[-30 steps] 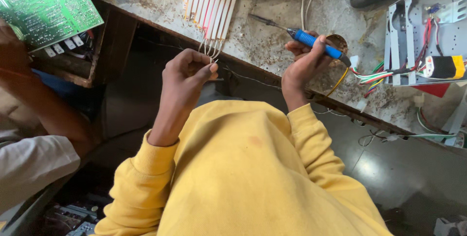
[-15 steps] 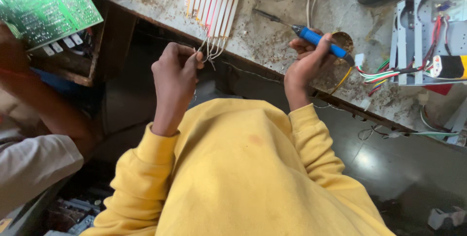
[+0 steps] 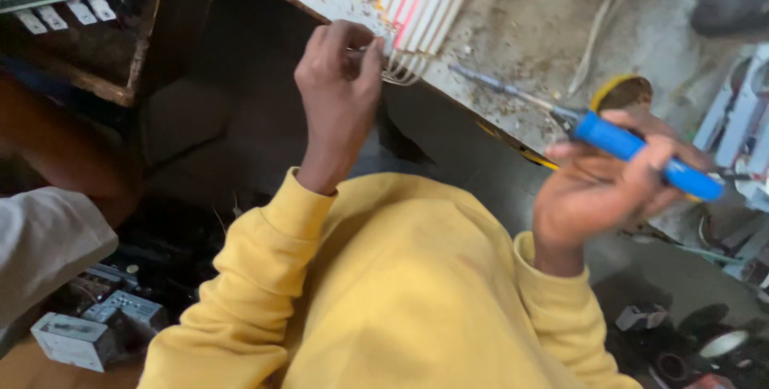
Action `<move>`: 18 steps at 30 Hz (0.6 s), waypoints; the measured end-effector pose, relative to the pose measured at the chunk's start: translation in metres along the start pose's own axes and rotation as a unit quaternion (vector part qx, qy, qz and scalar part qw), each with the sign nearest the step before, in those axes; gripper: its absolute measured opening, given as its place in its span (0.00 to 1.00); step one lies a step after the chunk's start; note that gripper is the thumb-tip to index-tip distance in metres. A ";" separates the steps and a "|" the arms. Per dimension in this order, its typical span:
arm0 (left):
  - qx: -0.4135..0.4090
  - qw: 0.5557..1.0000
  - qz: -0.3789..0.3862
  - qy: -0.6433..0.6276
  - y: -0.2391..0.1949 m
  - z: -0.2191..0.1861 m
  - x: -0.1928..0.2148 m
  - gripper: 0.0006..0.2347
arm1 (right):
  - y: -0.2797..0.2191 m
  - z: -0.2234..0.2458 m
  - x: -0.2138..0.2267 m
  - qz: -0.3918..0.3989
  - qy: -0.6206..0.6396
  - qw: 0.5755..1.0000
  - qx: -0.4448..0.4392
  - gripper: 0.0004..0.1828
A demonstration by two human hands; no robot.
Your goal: The person solders multiple white wires to a circuit board using a soldering iron and solder wire. They repeatedly strip wire ends with pliers, apply solder to the connections, and place the finished wires on the workbench.
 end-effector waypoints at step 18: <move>0.082 0.989 -0.080 -0.099 -0.016 0.026 -0.012 0.02 | 0.005 0.005 -0.044 0.025 -0.278 0.957 0.082 0.30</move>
Point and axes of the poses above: each hand's wrist, its own y-axis towards the middle knuckle, its own x-axis out of the back of the hand, z = x × y, the point moved 8 cm from there along y, towards the middle knuckle, and after that the axes turned 14 degrees about -x, right-handed, at the moved point
